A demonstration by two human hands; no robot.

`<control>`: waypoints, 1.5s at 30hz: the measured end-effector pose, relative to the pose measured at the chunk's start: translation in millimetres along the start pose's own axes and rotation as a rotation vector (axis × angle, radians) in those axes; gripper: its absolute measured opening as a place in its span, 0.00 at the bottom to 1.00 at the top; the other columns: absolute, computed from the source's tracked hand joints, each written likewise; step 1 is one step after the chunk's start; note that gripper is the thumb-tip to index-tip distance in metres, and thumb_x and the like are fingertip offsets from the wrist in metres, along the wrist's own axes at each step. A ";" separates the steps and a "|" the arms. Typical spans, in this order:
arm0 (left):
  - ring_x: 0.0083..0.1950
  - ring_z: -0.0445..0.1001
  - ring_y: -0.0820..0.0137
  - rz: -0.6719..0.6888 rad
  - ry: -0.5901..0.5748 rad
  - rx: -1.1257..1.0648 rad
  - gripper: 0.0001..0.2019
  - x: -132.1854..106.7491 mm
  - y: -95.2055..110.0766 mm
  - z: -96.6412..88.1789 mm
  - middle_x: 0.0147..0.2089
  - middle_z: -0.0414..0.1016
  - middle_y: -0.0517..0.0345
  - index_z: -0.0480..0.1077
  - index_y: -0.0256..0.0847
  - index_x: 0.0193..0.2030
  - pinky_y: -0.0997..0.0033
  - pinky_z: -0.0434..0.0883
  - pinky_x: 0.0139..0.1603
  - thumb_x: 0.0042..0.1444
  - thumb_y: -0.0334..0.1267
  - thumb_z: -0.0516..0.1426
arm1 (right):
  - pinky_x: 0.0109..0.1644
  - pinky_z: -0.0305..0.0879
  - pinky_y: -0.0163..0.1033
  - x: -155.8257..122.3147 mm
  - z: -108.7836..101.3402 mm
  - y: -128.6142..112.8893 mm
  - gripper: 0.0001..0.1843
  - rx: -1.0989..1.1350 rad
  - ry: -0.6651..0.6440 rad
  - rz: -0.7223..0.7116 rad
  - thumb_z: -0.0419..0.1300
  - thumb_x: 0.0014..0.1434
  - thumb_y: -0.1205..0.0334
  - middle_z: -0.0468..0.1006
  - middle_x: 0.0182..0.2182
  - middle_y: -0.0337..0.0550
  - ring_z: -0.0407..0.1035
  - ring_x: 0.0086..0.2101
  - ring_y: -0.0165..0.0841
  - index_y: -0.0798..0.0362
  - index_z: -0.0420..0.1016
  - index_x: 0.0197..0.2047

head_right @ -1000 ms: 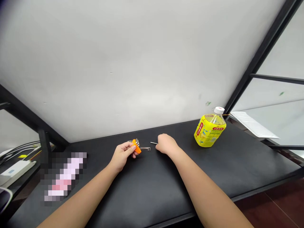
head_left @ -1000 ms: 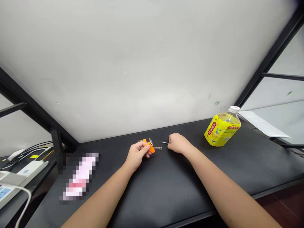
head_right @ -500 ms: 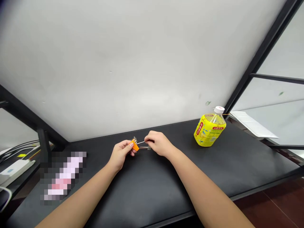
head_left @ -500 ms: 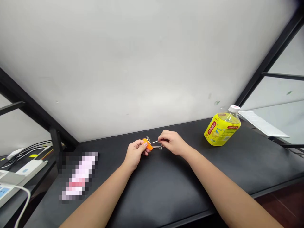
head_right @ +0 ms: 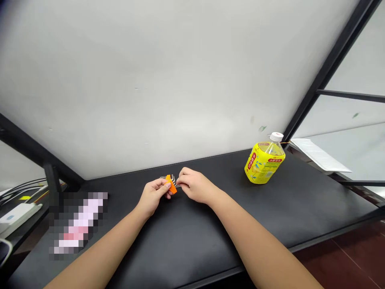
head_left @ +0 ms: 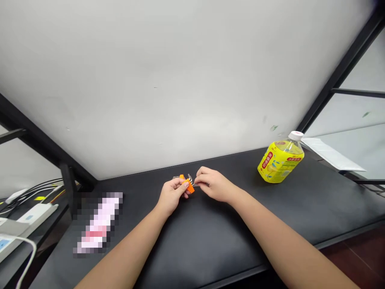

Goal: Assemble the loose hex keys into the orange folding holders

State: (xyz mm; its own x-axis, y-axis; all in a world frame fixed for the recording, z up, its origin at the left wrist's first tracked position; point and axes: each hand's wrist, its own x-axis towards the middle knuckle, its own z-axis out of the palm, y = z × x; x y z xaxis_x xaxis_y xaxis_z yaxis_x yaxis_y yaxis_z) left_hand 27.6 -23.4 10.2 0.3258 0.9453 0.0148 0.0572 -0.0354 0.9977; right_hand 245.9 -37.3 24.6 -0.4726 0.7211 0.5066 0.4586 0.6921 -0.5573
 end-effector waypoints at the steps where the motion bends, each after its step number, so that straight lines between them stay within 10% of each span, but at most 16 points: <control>1: 0.27 0.73 0.71 0.000 -0.007 -0.001 0.17 -0.2 -0.4 0.2 0.30 0.79 0.54 0.77 0.36 0.34 0.71 0.72 0.32 0.55 0.52 0.67 | 0.44 0.69 0.36 0.4 2.7 -3.9 0.12 0.044 -0.015 0.004 0.55 0.65 0.73 0.74 0.40 0.44 0.70 0.37 0.30 0.52 0.78 0.39; 11: 0.30 0.75 0.70 0.027 0.016 -0.042 0.17 0.3 -2.3 -0.2 0.32 0.79 0.53 0.77 0.36 0.36 0.70 0.73 0.34 0.55 0.50 0.67 | 0.37 0.64 0.35 5.1 17.9 -5.8 0.05 0.306 0.050 0.447 0.59 0.60 0.63 0.76 0.30 0.37 0.67 0.30 0.29 0.53 0.74 0.33; 19: 0.30 0.75 0.70 0.008 0.021 -0.056 0.17 1.1 -4.4 -1.0 0.32 0.80 0.52 0.76 0.36 0.37 0.70 0.73 0.34 0.56 0.51 0.66 | 0.44 0.69 0.36 5.8 23.0 -4.1 0.05 0.589 0.082 0.482 0.59 0.60 0.62 0.81 0.36 0.41 0.74 0.38 0.32 0.53 0.75 0.37; 27: 0.30 0.75 0.70 0.014 0.067 -0.065 0.17 0.6 -0.8 1.5 0.32 0.80 0.53 0.76 0.37 0.36 0.70 0.74 0.35 0.55 0.50 0.67 | 0.44 0.63 0.36 3.7 9.1 32.5 0.06 -0.131 -0.075 0.513 0.61 0.58 0.69 0.77 0.38 0.43 0.70 0.37 0.31 0.53 0.80 0.34; 45: 0.31 0.75 0.70 0.022 0.080 -0.071 0.17 0.7 0.6 1.5 0.34 0.81 0.52 0.75 0.37 0.38 0.68 0.75 0.37 0.55 0.51 0.67 | 0.40 0.62 0.35 3.6 8.0 28.8 0.02 -0.195 -0.192 0.590 0.64 0.56 0.68 0.77 0.38 0.44 0.70 0.36 0.32 0.53 0.79 0.32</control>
State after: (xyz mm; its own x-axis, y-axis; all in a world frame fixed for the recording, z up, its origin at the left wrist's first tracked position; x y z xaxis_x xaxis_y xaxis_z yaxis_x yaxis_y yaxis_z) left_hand 29.3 -23.3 10.7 0.2496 0.9676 0.0395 -0.0170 -0.0364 0.9992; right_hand 251.3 -14.9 5.0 -0.2175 0.9759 0.0150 0.8018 0.1874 -0.5674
